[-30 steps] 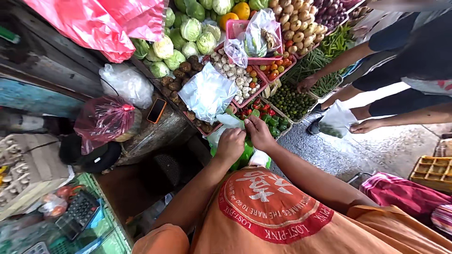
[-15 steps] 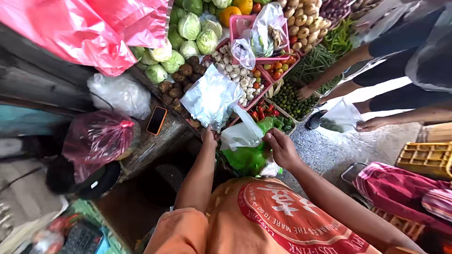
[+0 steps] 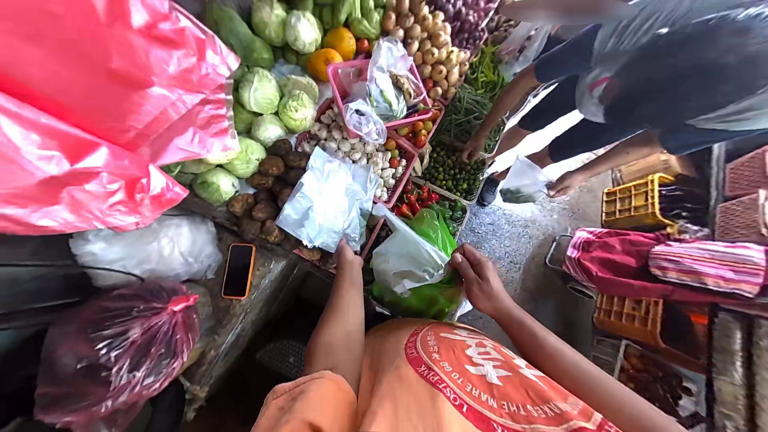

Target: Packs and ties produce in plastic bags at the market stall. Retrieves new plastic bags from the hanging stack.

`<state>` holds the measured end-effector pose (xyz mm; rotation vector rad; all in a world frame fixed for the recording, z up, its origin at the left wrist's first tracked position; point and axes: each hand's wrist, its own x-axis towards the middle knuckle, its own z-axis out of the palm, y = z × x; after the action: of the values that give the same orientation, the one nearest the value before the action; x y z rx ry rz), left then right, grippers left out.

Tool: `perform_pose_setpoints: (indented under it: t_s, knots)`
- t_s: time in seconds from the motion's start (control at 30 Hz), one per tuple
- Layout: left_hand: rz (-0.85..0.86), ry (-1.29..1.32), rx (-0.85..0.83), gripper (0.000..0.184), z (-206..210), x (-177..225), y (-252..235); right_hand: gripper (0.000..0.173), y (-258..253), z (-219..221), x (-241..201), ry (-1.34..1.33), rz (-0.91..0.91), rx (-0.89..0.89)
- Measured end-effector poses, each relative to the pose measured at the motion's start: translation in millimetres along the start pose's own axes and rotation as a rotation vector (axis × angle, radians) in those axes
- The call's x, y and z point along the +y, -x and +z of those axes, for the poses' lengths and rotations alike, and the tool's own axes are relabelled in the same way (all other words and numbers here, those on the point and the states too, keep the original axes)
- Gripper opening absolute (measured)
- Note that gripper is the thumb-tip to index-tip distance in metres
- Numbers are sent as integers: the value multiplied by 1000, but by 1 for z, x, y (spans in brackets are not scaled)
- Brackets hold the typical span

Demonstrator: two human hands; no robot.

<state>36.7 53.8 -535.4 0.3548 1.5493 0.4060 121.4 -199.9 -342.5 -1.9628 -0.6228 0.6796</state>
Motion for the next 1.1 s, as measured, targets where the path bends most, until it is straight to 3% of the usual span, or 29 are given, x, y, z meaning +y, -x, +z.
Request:
perform_pose_setpoints:
  t_s: [0.07,0.13,0.27,0.33,0.4,0.53,0.63,0.83,0.87,0.97,1.1]
  knots:
    - [31,-9,1,48,-4,4,-1,30,9,-1,3,-22,4,32]
    - [186,-139,-3,44,-4,10,3,30,17,-4,7,-43,-4,73]
    - [776,-825,50,28,-12,50,45,31,33,-15,16,0,-59,122]
    - [985,-997,-61,27,-18,68,83,34,38,-21,21,71,-117,129]
    - [1089,-1087,-281,32,-20,74,122,38,39,-25,27,97,-193,140]
    - [1048,-1214,-758,26,-24,43,192,37,37,-31,38,-22,-193,126]
    - [888,-1185,-951,14,-21,4,221,35,35,-38,46,-135,-143,114]
    - [807,-891,-950,11,-8,-67,245,31,44,-57,65,-260,-129,140]
    - [779,-841,-954,5,-6,-72,251,31,46,-59,67,-273,-126,139]
    - [698,-774,-986,21,-2,-81,264,32,52,-65,73,-329,-127,137]
    - [784,-849,-948,9,6,-91,270,30,56,-71,83,-437,-121,126]
